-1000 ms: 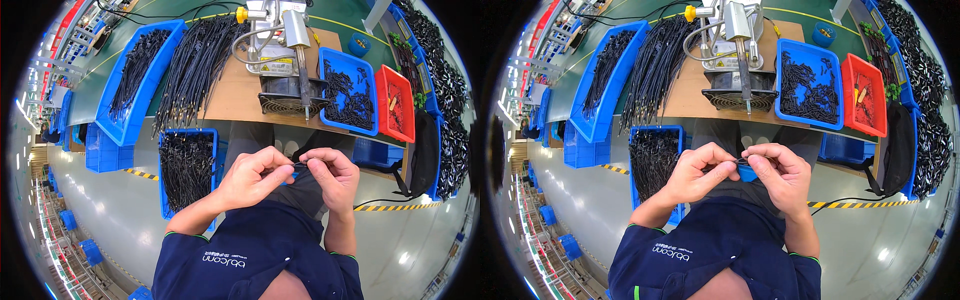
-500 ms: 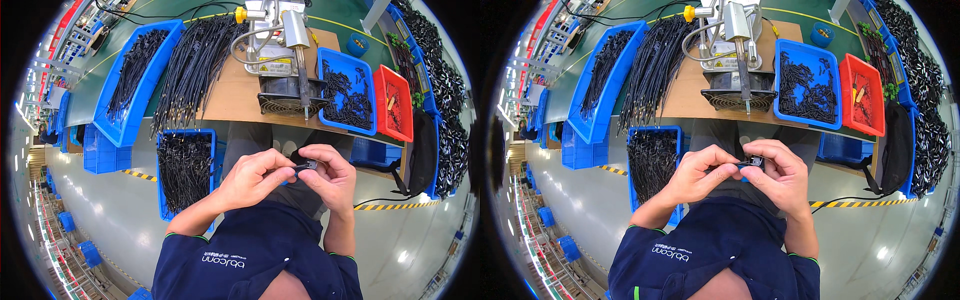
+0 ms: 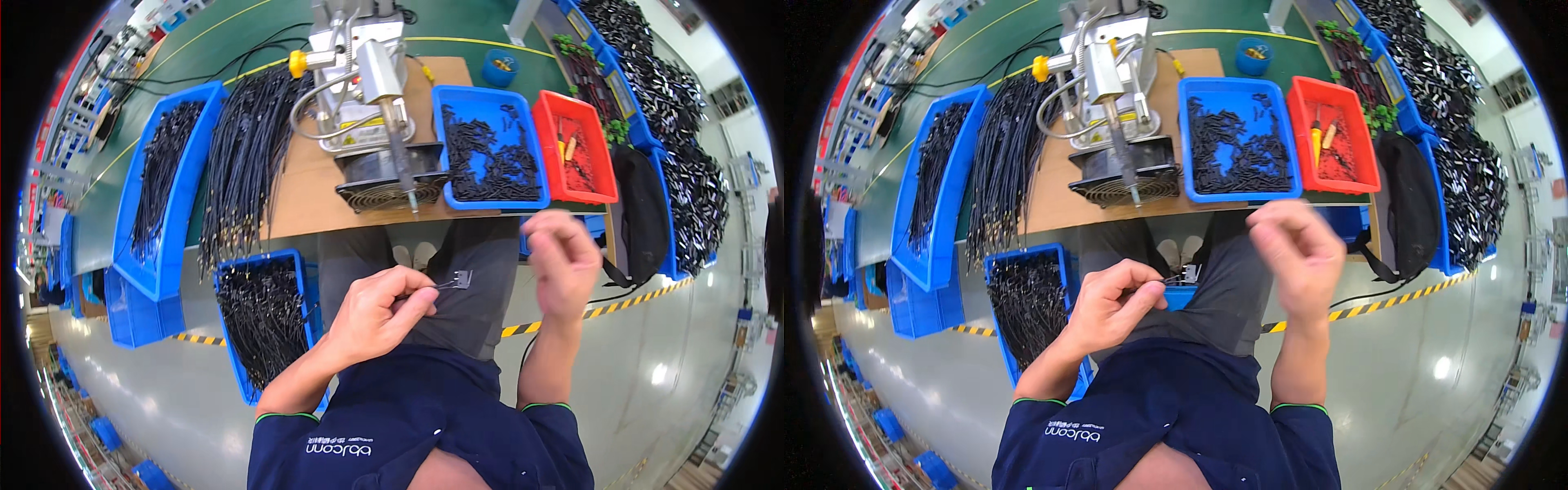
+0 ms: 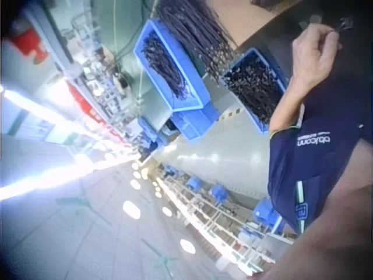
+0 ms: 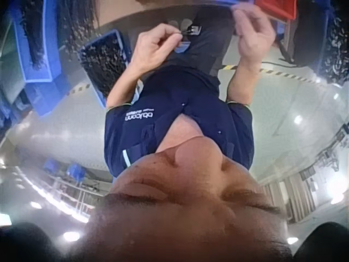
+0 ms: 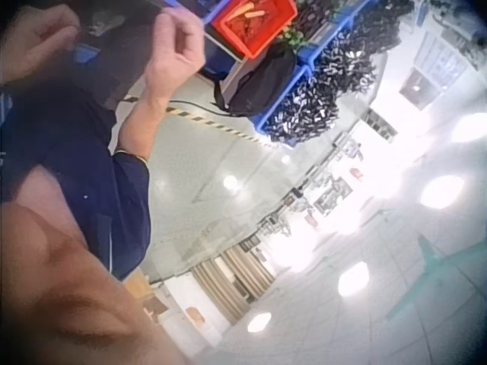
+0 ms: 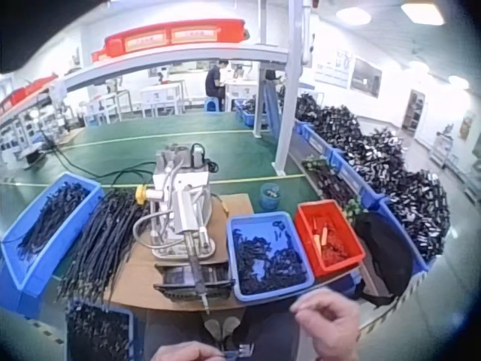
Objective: The person picks up a cable and a connector, slides a sleeve onto the cable, and fits the connector onto the end. They then press the assembly against a heat tool before placing the completed cable into a blue bin.
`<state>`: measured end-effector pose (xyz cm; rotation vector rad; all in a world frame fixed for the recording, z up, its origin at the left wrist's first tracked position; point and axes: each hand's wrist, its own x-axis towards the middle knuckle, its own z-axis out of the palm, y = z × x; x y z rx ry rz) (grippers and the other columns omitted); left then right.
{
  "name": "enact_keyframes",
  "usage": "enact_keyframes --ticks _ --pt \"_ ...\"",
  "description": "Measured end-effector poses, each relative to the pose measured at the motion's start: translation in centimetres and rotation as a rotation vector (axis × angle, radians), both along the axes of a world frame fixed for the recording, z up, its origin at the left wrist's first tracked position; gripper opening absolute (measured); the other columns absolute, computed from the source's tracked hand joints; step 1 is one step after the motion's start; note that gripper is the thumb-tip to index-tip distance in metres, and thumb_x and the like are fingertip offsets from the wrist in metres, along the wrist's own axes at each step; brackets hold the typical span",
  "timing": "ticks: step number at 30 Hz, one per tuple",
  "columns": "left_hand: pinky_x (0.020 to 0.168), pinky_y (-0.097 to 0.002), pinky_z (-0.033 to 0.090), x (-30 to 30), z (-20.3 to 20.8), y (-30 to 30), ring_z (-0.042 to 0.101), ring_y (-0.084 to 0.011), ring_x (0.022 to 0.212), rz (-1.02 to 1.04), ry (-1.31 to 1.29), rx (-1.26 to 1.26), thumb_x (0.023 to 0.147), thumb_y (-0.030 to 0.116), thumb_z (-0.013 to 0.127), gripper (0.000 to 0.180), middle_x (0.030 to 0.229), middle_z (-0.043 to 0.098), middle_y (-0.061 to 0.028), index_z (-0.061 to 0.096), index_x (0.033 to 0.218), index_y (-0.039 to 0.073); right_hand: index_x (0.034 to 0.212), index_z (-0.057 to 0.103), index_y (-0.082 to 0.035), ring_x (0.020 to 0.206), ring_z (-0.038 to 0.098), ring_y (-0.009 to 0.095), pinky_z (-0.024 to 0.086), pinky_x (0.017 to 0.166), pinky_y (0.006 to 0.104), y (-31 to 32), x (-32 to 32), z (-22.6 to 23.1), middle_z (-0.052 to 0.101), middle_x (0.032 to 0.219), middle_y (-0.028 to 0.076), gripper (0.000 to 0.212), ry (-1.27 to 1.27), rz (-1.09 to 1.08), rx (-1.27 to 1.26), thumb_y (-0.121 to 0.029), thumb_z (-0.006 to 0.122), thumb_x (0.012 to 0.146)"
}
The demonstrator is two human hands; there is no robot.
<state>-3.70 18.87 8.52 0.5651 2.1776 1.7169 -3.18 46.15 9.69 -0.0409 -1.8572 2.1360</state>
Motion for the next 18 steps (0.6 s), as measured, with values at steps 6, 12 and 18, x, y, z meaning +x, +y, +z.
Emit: enact_keyframes --ticks 6,12,18 --pt "0.071 -0.0246 0.057 0.2 0.1 0.0 0.074 -0.0092 0.078 -0.013 -0.109 0.03 0.106 0.007 0.067 0.01 0.084 0.079 -0.0073 0.069 0.104 -0.003 0.119 0.076 0.005 0.082 0.062 0.004 0.048 0.074 0.0213 8.3 -4.4 -1.6 0.074 0.1 0.003 0.019 0.004 -0.587 0.637 -0.005 0.072 0.103" --pt "0.069 -0.0252 0.054 0.0 -0.7 -0.6 0.07 -0.008 0.076 0.001 -0.17 -0.009 0.109 0.01 0.064 0.013 0.085 0.078 -0.0063 0.067 0.105 -0.002 0.118 0.079 0.002 0.088 0.068 0.008 0.052 0.081 0.0228 5.6 -0.7 -1.4 0.076 0.112 0.007 0.023 -0.106 -0.304 0.377 -0.004 0.079 0.096" --pt "0.064 -0.0254 0.05 -1.0 -0.5 0.4 0.065 -0.0056 0.072 -0.082 -0.349 0.158 0.109 0.016 0.065 0.017 0.084 0.077 -0.0026 0.069 0.107 0.0 0.115 0.081 -0.001 0.096 0.074 0.019 0.059 0.077 0.0286 -1.1 1.1 -2.1 0.077 0.113 0.013 0.033 0.157 0.281 0.405 0.003 0.088 0.083"
